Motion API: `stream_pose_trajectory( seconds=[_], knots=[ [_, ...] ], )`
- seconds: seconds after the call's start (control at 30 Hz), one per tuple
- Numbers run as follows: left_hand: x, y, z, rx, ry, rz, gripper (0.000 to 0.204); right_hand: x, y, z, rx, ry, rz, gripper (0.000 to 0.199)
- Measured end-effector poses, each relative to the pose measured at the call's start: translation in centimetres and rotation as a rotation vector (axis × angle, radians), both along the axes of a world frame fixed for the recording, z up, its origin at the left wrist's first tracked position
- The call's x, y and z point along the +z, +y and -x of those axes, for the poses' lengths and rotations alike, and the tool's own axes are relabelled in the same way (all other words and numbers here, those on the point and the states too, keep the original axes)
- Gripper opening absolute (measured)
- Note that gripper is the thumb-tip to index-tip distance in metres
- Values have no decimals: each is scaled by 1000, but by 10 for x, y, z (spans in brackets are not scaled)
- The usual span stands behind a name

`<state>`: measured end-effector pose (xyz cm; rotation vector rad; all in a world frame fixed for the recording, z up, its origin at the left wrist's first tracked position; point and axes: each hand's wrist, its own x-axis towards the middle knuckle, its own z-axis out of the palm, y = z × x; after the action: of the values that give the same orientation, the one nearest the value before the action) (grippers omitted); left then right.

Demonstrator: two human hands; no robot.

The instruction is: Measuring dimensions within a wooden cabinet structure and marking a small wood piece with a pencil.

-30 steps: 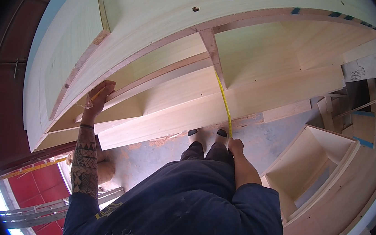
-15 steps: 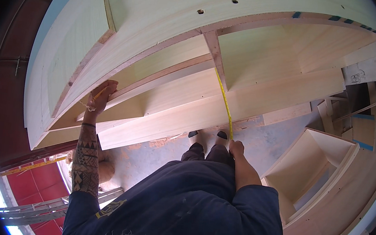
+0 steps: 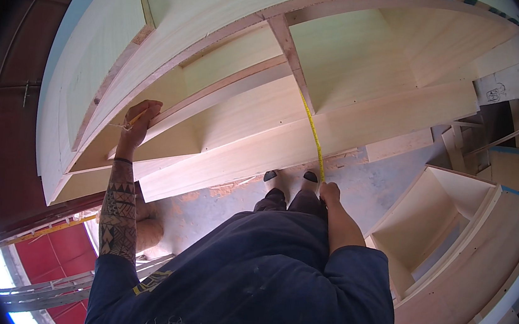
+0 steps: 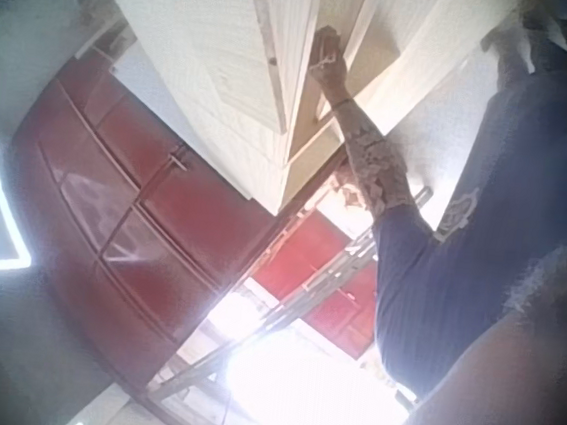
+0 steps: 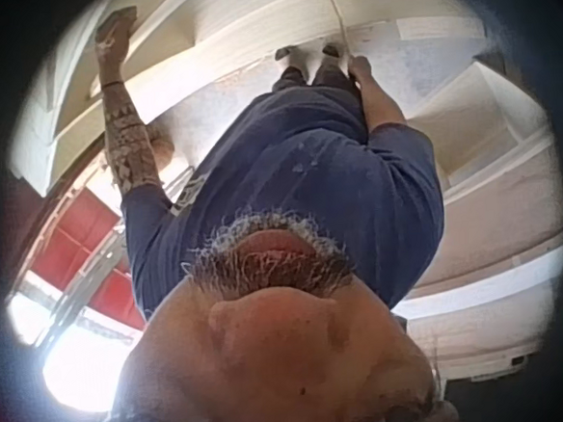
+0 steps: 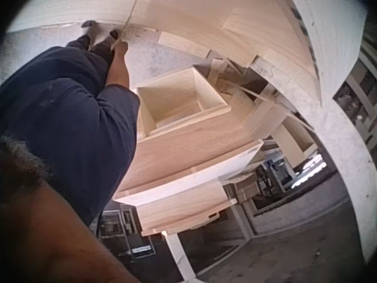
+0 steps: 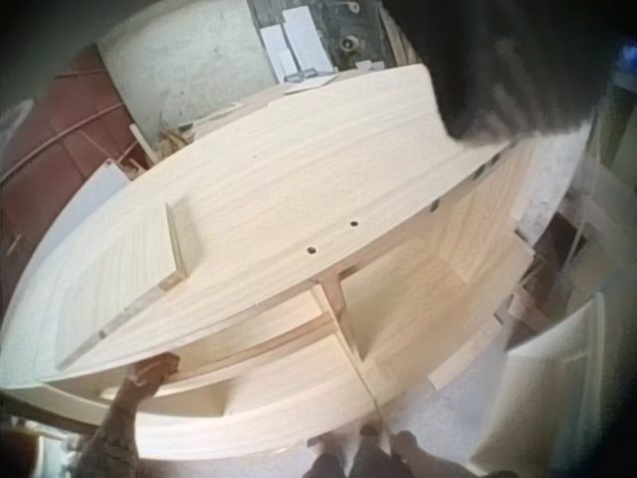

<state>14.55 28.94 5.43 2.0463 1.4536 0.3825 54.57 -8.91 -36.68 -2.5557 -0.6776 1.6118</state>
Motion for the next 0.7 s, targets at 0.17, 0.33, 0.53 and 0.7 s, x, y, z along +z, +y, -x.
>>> stream_pose_trajectory(
  seconds=[0.17,0.33,0.53,0.7],
  knots=[
    [-4,3,5,32,21,-9,32,2,-7,1,21,-32,-42,52],
    [-9,6,10,59,-1,-7,32,2,-10,0,-13,-8,-50,51],
    [-9,7,12,25,70,-39,27,1,-11,2,-46,14,-68,50],
    [-19,16,1,-157,36,-142,30,-22,-25,-18,140,-135,-145,45]
  ],
)
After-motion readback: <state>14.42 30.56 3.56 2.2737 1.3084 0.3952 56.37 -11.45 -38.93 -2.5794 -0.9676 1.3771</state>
